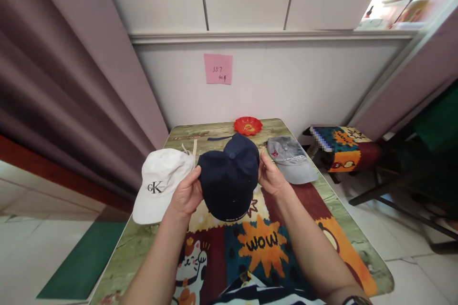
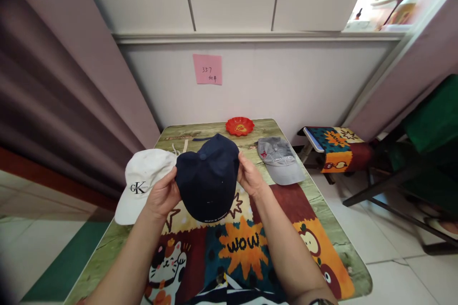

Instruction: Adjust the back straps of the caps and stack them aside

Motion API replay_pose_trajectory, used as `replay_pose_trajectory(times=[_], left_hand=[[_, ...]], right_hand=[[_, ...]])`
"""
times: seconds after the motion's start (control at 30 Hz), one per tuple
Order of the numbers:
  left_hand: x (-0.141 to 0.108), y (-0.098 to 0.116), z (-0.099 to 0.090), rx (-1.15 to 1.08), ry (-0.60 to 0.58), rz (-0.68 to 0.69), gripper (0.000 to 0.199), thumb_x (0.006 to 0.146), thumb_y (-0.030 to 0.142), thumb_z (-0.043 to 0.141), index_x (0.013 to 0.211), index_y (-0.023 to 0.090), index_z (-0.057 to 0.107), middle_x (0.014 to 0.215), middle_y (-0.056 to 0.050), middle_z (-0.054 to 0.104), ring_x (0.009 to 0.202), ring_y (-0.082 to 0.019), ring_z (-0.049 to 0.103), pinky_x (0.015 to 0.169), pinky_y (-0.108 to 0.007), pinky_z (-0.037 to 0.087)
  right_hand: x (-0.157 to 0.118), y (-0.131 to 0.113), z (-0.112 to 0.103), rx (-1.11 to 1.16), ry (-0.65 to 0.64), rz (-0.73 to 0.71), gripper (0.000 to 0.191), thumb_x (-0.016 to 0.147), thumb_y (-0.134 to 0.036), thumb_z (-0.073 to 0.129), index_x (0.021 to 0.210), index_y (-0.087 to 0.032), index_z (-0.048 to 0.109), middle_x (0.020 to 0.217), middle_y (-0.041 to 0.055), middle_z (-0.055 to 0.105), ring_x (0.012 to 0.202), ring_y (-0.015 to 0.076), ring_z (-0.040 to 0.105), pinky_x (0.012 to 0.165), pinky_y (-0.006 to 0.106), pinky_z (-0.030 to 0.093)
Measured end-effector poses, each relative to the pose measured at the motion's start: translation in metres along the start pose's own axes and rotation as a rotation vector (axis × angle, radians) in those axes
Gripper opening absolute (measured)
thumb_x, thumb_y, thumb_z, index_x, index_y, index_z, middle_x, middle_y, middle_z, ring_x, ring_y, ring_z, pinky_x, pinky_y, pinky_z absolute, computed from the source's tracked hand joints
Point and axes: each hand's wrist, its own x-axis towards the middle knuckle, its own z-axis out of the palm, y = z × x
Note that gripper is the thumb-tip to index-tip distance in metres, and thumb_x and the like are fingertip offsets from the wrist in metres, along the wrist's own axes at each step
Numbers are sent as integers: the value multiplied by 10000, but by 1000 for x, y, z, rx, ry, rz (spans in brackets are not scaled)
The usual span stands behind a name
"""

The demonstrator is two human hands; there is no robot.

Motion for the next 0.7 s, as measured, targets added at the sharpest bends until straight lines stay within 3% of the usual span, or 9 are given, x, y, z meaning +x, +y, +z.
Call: replay_pose_trajectory(times=[0.13,0.23,0.3,0.4,0.5,0.57,0.7], left_hand=[[-1,9,4,91,-14,-46,341,781,469,750,883,144,765,809,-79,784,843,-246,749,872,-324,576],[4,25,19,232,-83,-64,258,750,368,799,834,128,753,777,-75,771,711,-188,727,720,-245,575],[9,37,30,350,-166,-62,220,720,283,823,857,128,747,807,-74,768,699,-163,710,692,-219,554],[12,48,40,544,-278,-62,294,688,224,838,950,142,735,879,-74,764,760,-165,703,745,-227,537],[10,45,38,685,-335,-89,308,702,233,827,983,168,719,914,-58,754,798,-163,689,770,-231,520],[7,37,33,736,-334,-131,270,726,272,813,959,178,712,903,-44,743,777,-152,675,739,-227,510],[4,21,29,792,-223,-120,268,710,334,821,886,173,698,802,-19,706,673,-135,633,623,-211,475]], right_hand=[[-7,-20,-3,-137,-70,0,435,697,-495,821,1032,-229,743,987,30,770,946,201,706,831,298,552],[-7,-38,1,-275,-117,19,453,691,-427,842,1075,-212,738,985,46,763,874,183,700,793,276,533],[-6,-48,4,-323,-139,1,415,712,-436,826,1050,-211,740,961,44,754,828,162,684,758,259,523],[-8,-58,6,-410,-166,-62,342,757,-457,787,986,-209,734,743,3,697,654,117,613,640,235,489],[-13,-60,5,-588,-195,-63,303,745,-433,801,899,-185,720,580,-39,587,532,92,516,564,229,440],[-16,-57,5,-668,-194,-29,318,741,-442,799,875,-169,709,598,-30,596,541,91,520,567,232,438],[-20,-50,10,-653,-158,-31,335,772,-483,756,861,-169,681,691,-4,640,577,91,542,580,234,444]])
